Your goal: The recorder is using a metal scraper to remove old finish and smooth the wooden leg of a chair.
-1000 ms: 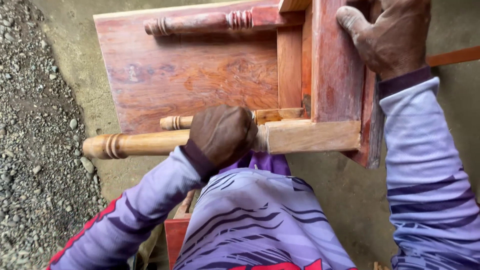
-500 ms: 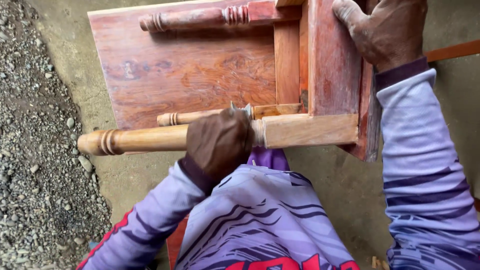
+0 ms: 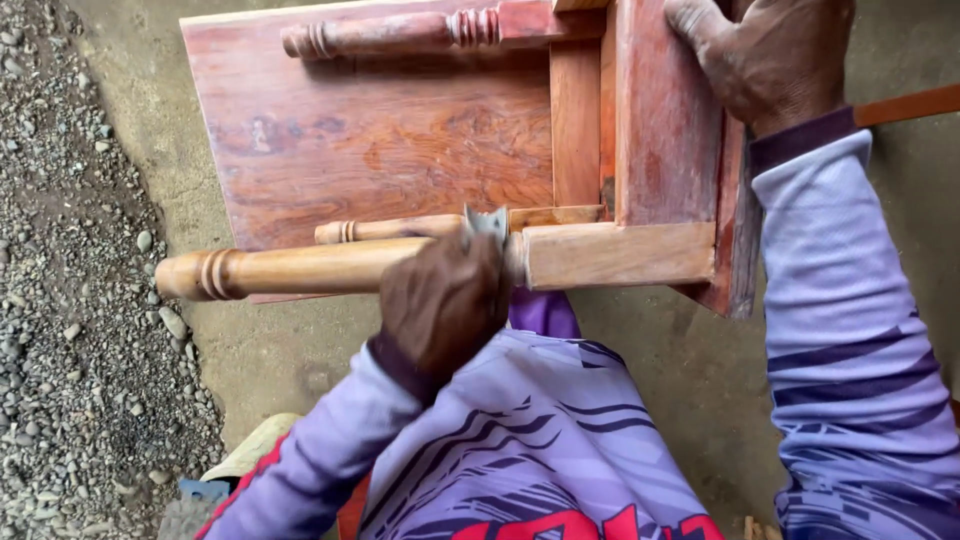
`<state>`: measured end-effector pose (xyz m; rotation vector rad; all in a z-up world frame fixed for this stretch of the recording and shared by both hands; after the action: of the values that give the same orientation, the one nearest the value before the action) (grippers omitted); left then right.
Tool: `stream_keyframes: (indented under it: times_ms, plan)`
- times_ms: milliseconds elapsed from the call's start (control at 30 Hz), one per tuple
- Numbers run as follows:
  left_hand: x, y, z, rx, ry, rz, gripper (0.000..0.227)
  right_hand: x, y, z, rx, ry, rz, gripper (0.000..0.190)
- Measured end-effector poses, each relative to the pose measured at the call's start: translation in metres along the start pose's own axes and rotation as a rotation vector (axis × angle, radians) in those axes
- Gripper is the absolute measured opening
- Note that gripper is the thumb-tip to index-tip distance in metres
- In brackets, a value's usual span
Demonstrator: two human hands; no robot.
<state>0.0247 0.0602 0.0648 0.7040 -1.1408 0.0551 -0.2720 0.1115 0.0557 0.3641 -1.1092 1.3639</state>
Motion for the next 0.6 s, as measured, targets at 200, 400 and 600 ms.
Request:
stream_keyframes:
  times_ms: [200,400,600]
  plan:
    - [0.001,0.011,-0.026,-0.03,0.164,0.051,0.021,0.001,0.005,0.003,0.069,0.056,0.02,0.021]
    - [-0.008,0.015,-0.049,0.054,0.311,0.021,0.034,0.006,0.003,0.007,0.099,0.052,0.004,0.022]
    - [-0.01,0.015,-0.047,0.109,0.418,-0.025,0.038,0.001,0.0,0.004,0.006,-0.055,0.089,0.013]
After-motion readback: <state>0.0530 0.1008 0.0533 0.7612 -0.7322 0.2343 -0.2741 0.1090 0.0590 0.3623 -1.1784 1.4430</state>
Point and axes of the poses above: each hand's wrist, its own z-axis towards the middle knuckle, its own x-axis out of the back of the hand, y = z × x, the point moved 7 cm from there along z, towards the middle knuckle, and after that the axes turned 10 degrees about y, right-handed, at the moved point
